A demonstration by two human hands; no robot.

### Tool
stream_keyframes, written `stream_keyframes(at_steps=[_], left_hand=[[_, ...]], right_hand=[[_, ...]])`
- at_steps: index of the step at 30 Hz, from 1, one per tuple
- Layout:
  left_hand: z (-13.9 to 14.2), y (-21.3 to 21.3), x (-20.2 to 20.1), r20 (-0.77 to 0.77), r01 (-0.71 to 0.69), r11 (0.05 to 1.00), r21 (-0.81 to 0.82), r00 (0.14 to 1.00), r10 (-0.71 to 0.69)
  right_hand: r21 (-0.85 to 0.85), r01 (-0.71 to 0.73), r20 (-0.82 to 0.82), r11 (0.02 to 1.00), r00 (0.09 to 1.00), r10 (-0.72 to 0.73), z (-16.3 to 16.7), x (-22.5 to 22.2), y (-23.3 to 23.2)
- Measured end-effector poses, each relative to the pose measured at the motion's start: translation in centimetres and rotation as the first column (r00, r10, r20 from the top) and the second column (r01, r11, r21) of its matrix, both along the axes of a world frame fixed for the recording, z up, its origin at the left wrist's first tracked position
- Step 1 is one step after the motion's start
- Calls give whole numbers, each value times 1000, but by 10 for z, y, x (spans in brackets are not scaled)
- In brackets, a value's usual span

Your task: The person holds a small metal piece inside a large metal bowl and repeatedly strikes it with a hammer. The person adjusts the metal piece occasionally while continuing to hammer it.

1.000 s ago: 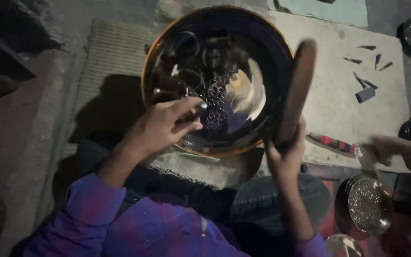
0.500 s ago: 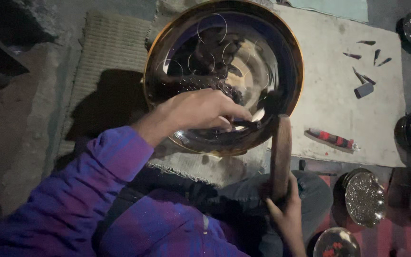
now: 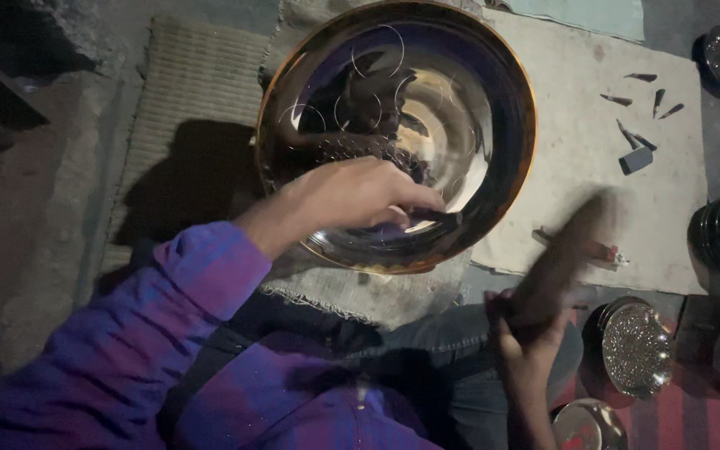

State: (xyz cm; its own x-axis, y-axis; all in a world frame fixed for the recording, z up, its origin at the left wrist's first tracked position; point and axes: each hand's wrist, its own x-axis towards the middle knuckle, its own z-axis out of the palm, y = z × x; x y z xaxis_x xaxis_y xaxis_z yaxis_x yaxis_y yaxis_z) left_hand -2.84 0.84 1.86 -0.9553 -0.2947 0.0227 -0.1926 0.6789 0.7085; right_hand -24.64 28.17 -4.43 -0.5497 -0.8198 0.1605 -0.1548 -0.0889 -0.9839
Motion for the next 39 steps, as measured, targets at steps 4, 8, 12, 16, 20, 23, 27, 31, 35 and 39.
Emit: stream_keyframes(at_steps=[4,8,12,16,20,23,27,31,35,39], left_hand=[[-27,3,-1,-72,-106,992,65,991,111],[-51,12,7,-344,-182,982,51,920,188],[-58,19,20,-249,-331,941,71,907,338],[-62,29,30,-395,-329,938,107,852,344],[-70,40,23,-404,-462,872,163,775,486],[-76,56,18,-421,-614,747,256,625,657],[-80,76,17,-435,-671,660,338,510,742],[-79,77,17,-519,-699,632,335,423,743],[-77,77,18,-467,-731,609,310,440,767],[-79,79,17,-530,-703,630,330,414,740]], right_hand=[[384,142,-572,912,812,115,34,-6,-7],[385,146,-707,911,682,190,64,-19,-20],[206,-38,-363,978,925,112,90,-13,-37],[371,110,-857,922,423,294,128,-3,-59],[619,246,-785,745,205,585,161,4,-81],[580,287,-807,762,71,587,177,7,-87],[595,326,-781,735,21,624,181,6,-94],[546,511,-615,664,-293,732,178,1,-106],[437,487,-552,756,-519,653,185,-2,-118],[577,409,-657,707,-283,699,200,3,-128]])
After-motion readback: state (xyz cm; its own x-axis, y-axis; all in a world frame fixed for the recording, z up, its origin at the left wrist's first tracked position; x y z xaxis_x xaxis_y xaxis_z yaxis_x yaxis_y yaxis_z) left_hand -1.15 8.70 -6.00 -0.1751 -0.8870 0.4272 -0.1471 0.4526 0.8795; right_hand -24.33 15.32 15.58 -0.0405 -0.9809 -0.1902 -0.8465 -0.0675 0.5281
